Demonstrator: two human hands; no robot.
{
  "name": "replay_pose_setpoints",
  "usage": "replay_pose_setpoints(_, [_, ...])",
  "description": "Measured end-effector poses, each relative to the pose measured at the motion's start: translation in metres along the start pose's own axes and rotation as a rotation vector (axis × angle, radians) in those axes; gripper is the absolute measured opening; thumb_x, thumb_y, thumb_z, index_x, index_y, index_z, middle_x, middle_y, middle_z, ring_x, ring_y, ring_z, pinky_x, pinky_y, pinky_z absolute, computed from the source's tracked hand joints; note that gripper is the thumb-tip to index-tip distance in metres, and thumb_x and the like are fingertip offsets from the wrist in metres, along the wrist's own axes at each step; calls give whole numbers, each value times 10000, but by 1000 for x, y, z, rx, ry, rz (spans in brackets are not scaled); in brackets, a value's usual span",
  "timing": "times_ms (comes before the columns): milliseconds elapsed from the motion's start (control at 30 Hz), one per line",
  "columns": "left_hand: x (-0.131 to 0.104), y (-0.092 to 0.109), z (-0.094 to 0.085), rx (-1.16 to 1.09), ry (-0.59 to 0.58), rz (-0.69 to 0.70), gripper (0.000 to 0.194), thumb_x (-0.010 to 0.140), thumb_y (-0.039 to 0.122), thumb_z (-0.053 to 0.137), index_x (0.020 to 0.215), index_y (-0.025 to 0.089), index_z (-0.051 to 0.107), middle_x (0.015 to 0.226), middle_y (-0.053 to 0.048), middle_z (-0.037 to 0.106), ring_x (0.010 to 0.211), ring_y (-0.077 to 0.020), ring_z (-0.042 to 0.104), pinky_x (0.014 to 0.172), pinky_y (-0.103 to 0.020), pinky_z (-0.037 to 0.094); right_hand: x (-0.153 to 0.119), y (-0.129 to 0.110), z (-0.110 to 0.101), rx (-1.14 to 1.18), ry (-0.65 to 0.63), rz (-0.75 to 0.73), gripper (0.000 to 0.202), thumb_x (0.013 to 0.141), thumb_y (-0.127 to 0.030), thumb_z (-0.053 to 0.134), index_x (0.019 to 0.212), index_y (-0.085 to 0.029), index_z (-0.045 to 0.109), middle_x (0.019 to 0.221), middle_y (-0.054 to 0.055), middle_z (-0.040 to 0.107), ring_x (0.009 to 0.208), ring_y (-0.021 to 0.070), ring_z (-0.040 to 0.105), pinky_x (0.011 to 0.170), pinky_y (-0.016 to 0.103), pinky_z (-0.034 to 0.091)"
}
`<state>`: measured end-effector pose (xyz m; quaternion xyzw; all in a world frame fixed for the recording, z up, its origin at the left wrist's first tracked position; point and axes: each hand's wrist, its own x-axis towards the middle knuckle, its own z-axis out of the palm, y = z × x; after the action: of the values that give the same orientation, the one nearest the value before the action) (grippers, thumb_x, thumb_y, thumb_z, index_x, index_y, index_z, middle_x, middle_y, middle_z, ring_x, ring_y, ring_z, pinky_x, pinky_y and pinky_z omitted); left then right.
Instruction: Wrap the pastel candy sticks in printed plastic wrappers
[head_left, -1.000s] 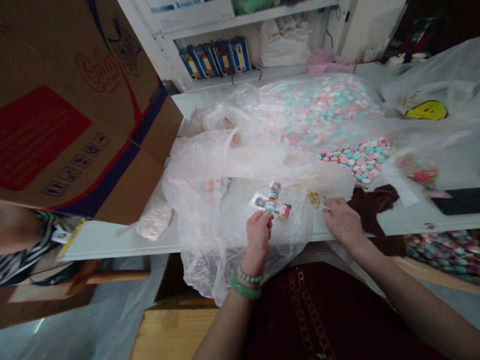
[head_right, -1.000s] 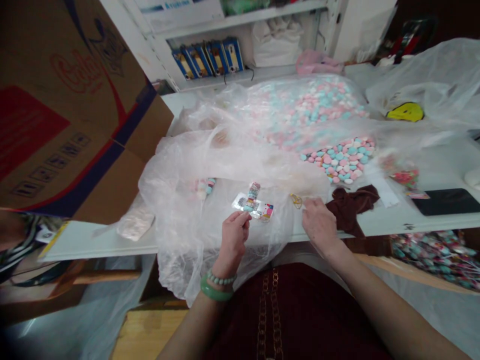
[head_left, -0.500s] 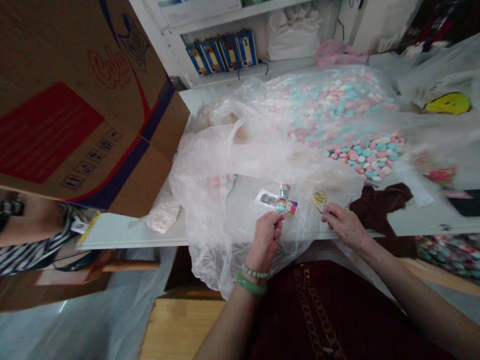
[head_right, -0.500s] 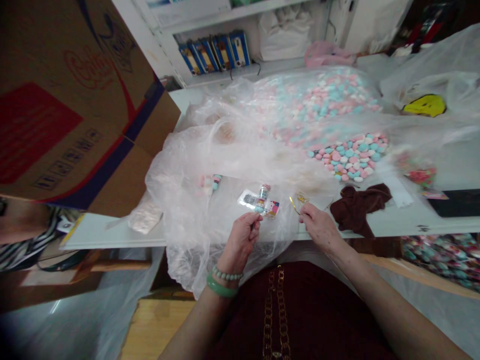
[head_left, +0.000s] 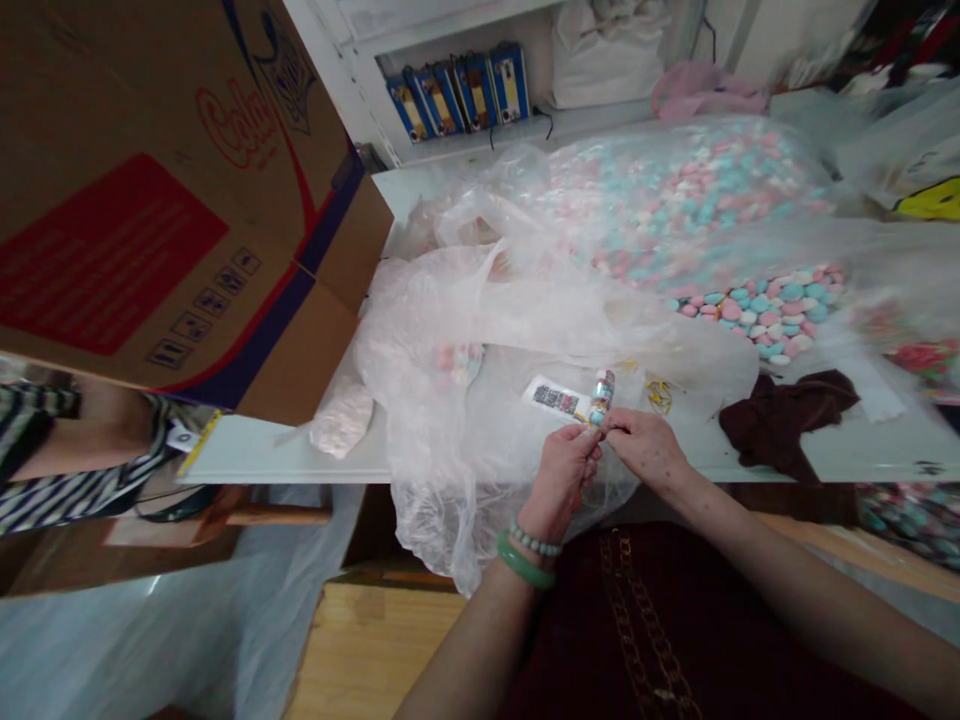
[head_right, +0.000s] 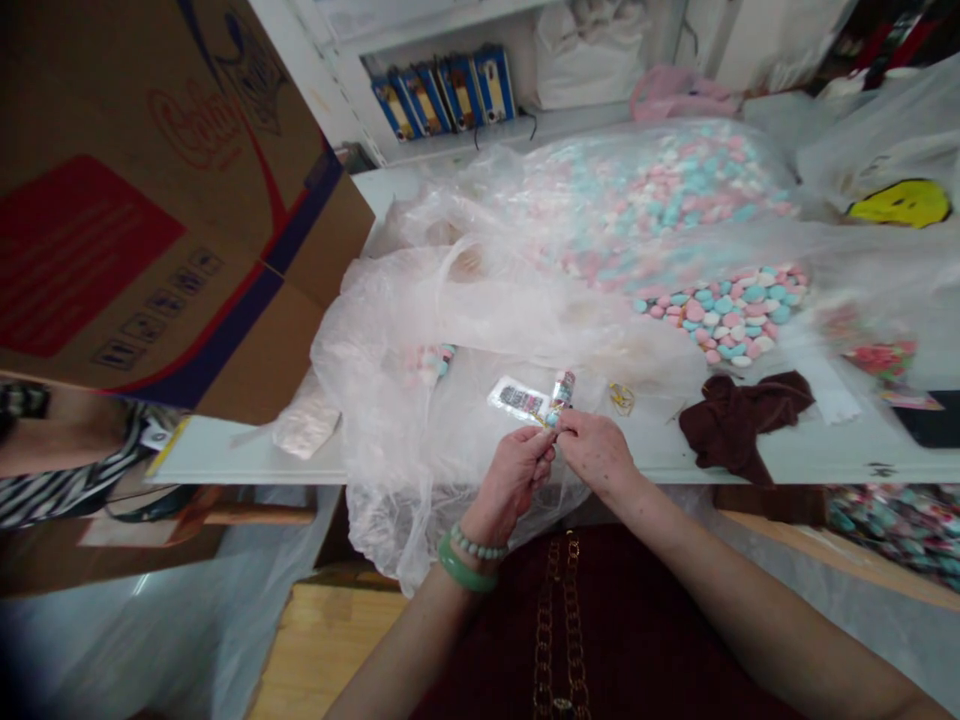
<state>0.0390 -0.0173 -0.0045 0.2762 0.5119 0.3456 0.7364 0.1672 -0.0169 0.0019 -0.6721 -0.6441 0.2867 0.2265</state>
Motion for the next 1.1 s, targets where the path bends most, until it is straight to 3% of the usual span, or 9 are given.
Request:
replay_pose_setpoints(267, [8,-6,3,-17,60,65,286,696,388,640,638,169,464,475,76,405,327,-21,265,347,-204,148,-3,-2,5,147,18,15,205,767,-282,494,590,-213,571,563,-24,554,578,145,496,559,250,310])
replay_pose_setpoints(400, [7,-8,7,-20,107,86,282,706,381,621,637,172,445,477,77,401,344,-20,264,360,-195,162,-1,6,16,541,59,183,198,708,-338,608,578,-201,549,498,-40,502,490,122,451,501,241,309])
replay_pose_setpoints(500, [6,-9,4,-21,94,91,291,698,389,633,649,166,451,469,81,391,353,-20,266,366,-190,159,-1,13,21,933,-59,303,254,634,-359,696,587,-193,509,491,-55,491,434,91,400,445,222,270])
replay_pose_setpoints(567, [4,-8,-1,-29,-19,31,300,702,414,626,657,164,467,453,80,383,340,-23,254,359,-197,140,-4,15,18,1094,-150,303,252,608,-334,733,633,-183,532,541,-48,529,447,75,392,443,213,261])
replay_pose_setpoints(667, [-6,-2,-9,-38,-319,-101,331,708,466,612,645,161,500,409,76,351,306,-30,213,346,-216,116,-14,16,7,1201,-236,250,316,573,-249,767,845,-194,616,621,-52,560,491,74,397,461,211,269])
replay_pose_setpoints(800, [-21,13,-10,-72,-611,-119,373,691,493,644,600,162,497,394,69,338,308,-29,208,349,-223,101,-24,13,-16,1092,-272,169,397,590,-250,775,967,-203,659,585,-56,541,510,91,394,496,236,295])
replay_pose_setpoints(867, [-23,21,-7,-82,-593,-89,372,680,485,668,617,161,497,409,71,355,316,-28,216,349,-222,103,-21,9,-28,995,-259,103,324,620,-276,762,923,-194,678,626,-36,573,548,108,427,534,256,330])
replay_pose_setpoints(967, [-21,28,-2,-118,-421,-5,331,704,448,658,670,163,492,427,86,359,321,-26,213,347,-211,112,-9,1,-37,944,-228,19,254,628,-278,757,855,-202,672,742,-12,621,679,145,508,632,277,379])
replay_pose_setpoints(1100, [-17,26,4,-142,-220,116,316,733,449,620,709,173,465,464,96,357,334,-27,204,348,-204,115,1,-6,-25,1056,-249,22,211,662,-293,735,828,-196,648,777,-2,636,722,143,519,671,271,381])
